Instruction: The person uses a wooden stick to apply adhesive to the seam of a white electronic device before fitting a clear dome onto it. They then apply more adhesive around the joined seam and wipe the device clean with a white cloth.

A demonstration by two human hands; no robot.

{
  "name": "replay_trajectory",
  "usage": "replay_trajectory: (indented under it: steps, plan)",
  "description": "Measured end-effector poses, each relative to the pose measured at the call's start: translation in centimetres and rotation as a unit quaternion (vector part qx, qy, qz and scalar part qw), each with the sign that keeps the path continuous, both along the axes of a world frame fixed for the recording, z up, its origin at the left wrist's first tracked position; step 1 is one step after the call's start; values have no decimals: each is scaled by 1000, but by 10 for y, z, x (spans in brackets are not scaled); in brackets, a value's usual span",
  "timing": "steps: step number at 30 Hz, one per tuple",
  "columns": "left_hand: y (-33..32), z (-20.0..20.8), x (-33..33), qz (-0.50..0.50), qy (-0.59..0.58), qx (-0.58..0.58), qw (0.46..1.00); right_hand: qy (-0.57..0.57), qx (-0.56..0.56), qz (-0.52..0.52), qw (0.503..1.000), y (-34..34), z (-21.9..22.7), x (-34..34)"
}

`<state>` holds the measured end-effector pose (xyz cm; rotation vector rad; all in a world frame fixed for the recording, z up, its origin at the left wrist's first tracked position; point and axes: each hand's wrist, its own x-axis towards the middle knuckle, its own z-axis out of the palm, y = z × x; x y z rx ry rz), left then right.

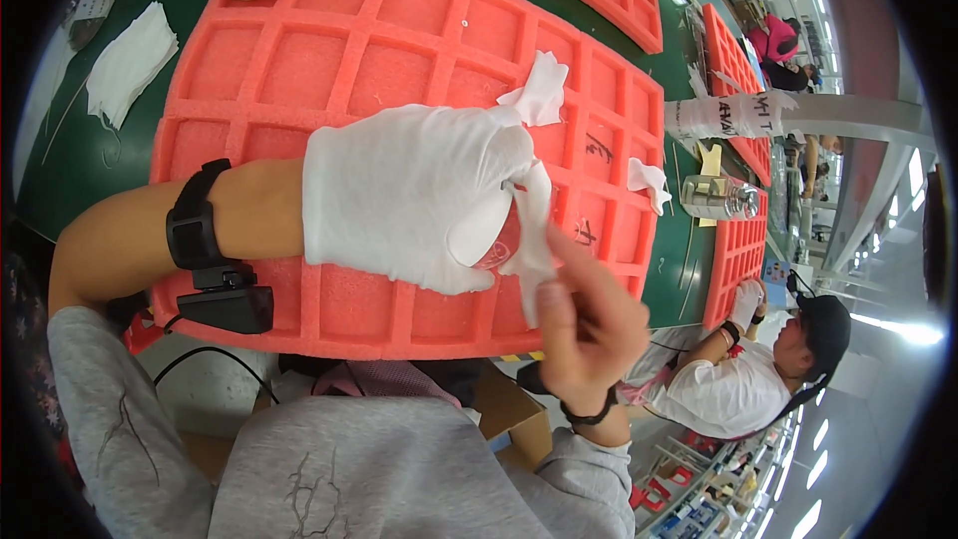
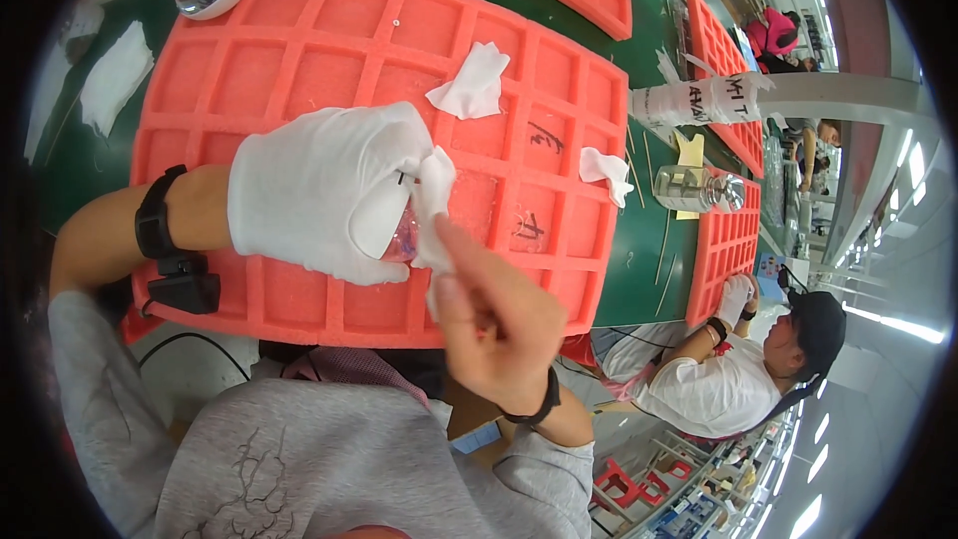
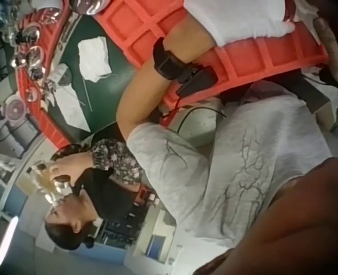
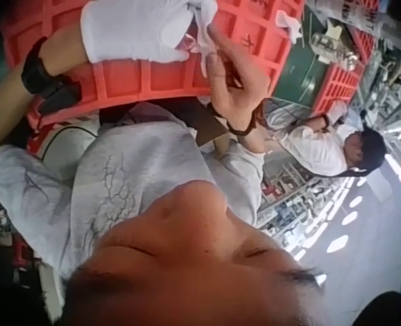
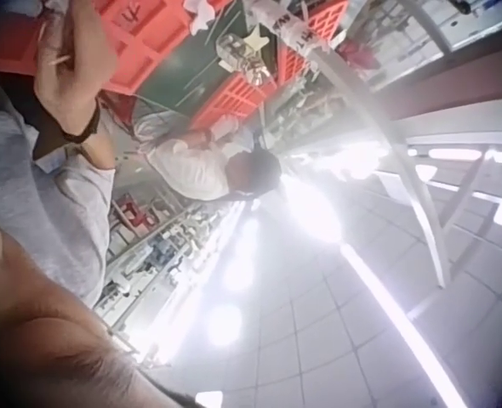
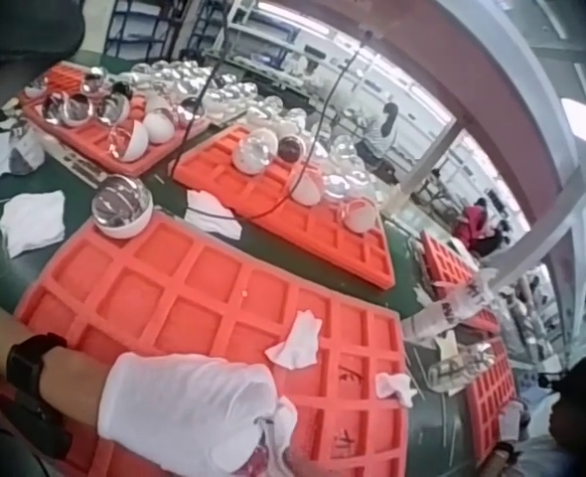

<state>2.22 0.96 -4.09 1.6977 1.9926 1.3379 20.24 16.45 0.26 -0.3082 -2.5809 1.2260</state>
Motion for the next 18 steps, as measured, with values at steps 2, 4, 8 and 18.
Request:
replay_trajectory:
  steps: [2, 4, 8, 18]
  plan:
    - [0, 1, 0, 6, 5, -13, 1000, 43, 120, 70, 989, -3, -8, -2]
    - [1, 1, 1, 19, 13, -42, 999, 66, 180, 104, 976, -3, -12, -2]
    - [0, 0, 1, 21, 10, -31, 999, 86, 217, 114, 966, -5, -17, 2]
    - [1, -2, 2, 9, -2, -8, 1000, 18, 190, 122, 974, -2, -11, 1]
